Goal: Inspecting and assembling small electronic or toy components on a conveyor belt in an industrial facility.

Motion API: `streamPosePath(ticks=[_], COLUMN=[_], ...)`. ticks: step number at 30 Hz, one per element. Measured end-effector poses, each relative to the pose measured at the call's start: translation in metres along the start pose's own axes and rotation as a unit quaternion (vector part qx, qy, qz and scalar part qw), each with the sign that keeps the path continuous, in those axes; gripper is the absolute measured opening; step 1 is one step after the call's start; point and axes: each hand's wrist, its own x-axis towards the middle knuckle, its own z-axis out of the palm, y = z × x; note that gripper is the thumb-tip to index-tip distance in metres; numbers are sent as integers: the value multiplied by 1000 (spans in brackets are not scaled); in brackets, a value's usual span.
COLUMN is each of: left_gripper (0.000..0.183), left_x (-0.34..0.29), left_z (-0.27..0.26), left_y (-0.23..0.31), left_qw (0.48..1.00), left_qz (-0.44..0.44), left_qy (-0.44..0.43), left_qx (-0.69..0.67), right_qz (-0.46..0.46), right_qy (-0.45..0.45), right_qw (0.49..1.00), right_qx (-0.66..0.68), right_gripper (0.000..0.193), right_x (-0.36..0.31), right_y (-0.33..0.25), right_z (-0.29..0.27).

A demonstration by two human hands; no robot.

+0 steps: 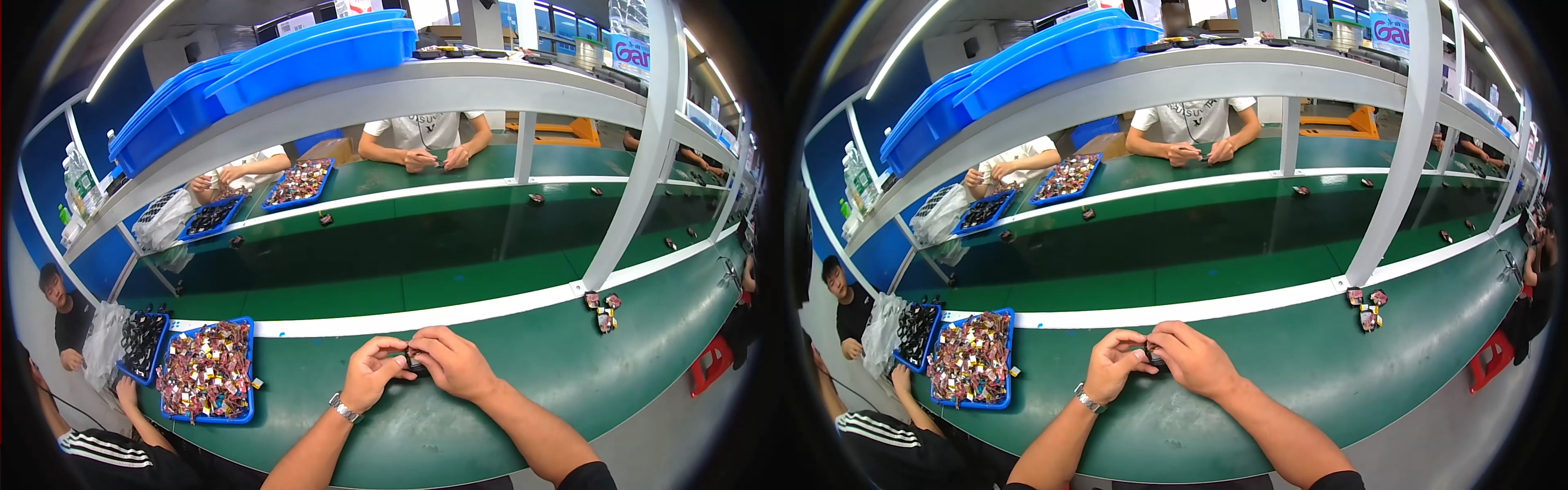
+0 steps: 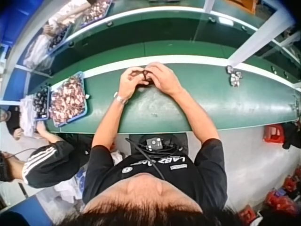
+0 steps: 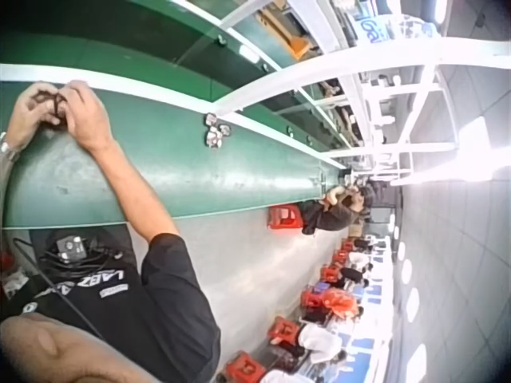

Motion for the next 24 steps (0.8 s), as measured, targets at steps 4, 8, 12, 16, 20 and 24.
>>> streamPosePath(ticks=[4, 8, 12, 16, 20, 24], left_gripper=[21, 24, 29, 32, 31, 30], left_x=[0, -1, 0, 0, 0, 1], left_z=[2, 2, 7, 8, 7, 6], left_y=[0, -7, 2, 2, 1, -1], left_qw=[998, 999, 1000, 998, 997, 996], left_qz=[33, 32, -11, -39, -54, -50], left_qy=[35, 21, 11, 44, 36, 53], left_qx=[31, 34, 11, -15, -48, -49], right_qz=[11, 10, -8, -77, -79, -57], right_qy=[7, -5, -10, 12, 12, 13], right_qw=[1000, 1000, 999, 989, 989, 996], right_qx=[9, 6, -52, -128, -125, -61], right_gripper=[25, 24, 24, 25, 25, 23], right_x=[3, 0, 1, 8, 5, 6], right_y=[-2, -2, -4, -6, 0, 0], right_z=[-1, -2, -3, -3, -2, -2])
